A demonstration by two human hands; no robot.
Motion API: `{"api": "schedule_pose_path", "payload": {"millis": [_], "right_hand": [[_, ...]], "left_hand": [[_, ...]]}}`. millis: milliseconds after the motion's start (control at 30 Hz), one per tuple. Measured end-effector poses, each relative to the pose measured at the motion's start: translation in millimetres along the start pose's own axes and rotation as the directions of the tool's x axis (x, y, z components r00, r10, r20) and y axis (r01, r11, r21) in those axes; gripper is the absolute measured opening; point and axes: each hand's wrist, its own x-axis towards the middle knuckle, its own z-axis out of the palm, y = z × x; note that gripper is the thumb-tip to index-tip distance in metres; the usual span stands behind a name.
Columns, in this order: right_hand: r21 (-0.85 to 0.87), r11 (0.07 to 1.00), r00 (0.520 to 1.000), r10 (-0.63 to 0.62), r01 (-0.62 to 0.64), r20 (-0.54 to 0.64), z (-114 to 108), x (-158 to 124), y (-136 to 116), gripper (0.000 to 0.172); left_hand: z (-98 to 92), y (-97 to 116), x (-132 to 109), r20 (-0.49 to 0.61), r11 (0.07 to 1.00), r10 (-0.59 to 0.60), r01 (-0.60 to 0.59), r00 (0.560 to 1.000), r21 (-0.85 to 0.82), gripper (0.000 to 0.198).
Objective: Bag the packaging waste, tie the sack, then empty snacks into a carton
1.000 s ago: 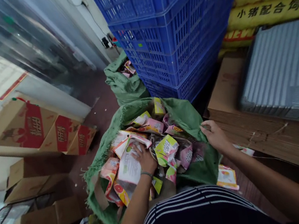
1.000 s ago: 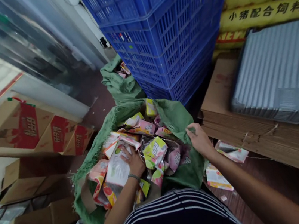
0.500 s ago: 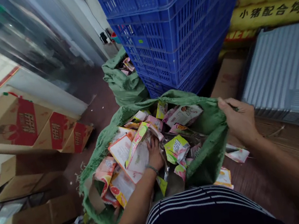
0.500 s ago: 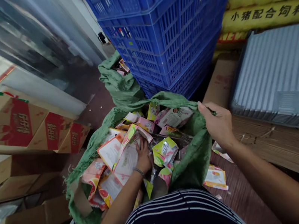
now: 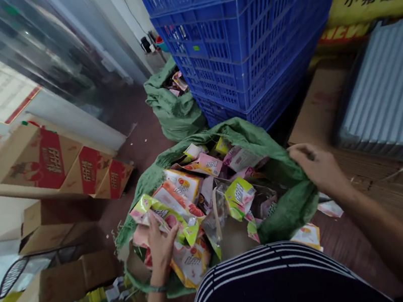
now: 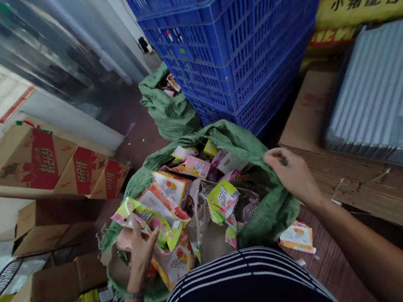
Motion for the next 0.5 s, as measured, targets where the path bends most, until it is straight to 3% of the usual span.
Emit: {"api": "schedule_pose_path", "payload": {"millis": [33,100,133,200,233,267,333,400,500], "right_hand": [[-0.089,0.996,0.996,0.008,0.000,0.089,4.0,-2.2,-0.7,0.066],[-0.304,0.950,0.965,0.008,0.075,0.261,12.6,-4.1,-2.6,0.093],[-0.392,0.909,0.943,-0.001,0.139,0.333,16.8,-3.2,-4.0,0.093],[-0.459,0.855,0.913,-0.041,0.242,0.406,24.9,1.7,-9.3,0.055],[-0.440,0.861,0.919,-0.074,0.255,0.388,28.6,4.7,-14.0,0.034],[-0.385,0.890,0.934,-0.109,0.244,0.342,32.0,7.2,-20.4,0.025],[-0.166,0.968,0.968,-0.155,0.189,0.196,38.3,7.5,-37.5,0.032],[0.114,0.981,0.980,-0.167,0.154,0.106,43.4,-0.3,-57.2,0.041],[0.363,0.924,0.977,-0.173,0.118,0.123,47.1,-19.6,-79.0,0.043]], "left_hand": [[12.6,1.9,-5.0,0.041,1.000,0.006,-0.005,0.999,-0.017,0.101],[37.2,24.5,-9.2,0.127,0.991,0.121,-0.128,0.985,0.048,0.113],[48.5,42.5,-8.2,0.169,0.972,0.190,-0.209,0.967,0.106,0.117],[70.1,81.1,-0.9,0.277,0.924,0.294,-0.346,0.915,0.164,0.120],[81.2,97.7,4.4,0.319,0.912,0.315,-0.378,0.894,0.160,0.122],[93.1,110.4,10.2,0.348,0.902,0.335,-0.404,0.876,0.150,0.122],[119.3,122.7,20.6,0.388,0.875,0.392,-0.468,0.834,0.123,0.116],[146.5,120.0,28.6,0.434,0.838,0.449,-0.537,0.781,0.099,0.107],[180.2,102.1,41.3,0.494,0.822,0.452,-0.562,0.743,0.093,0.108]]}}
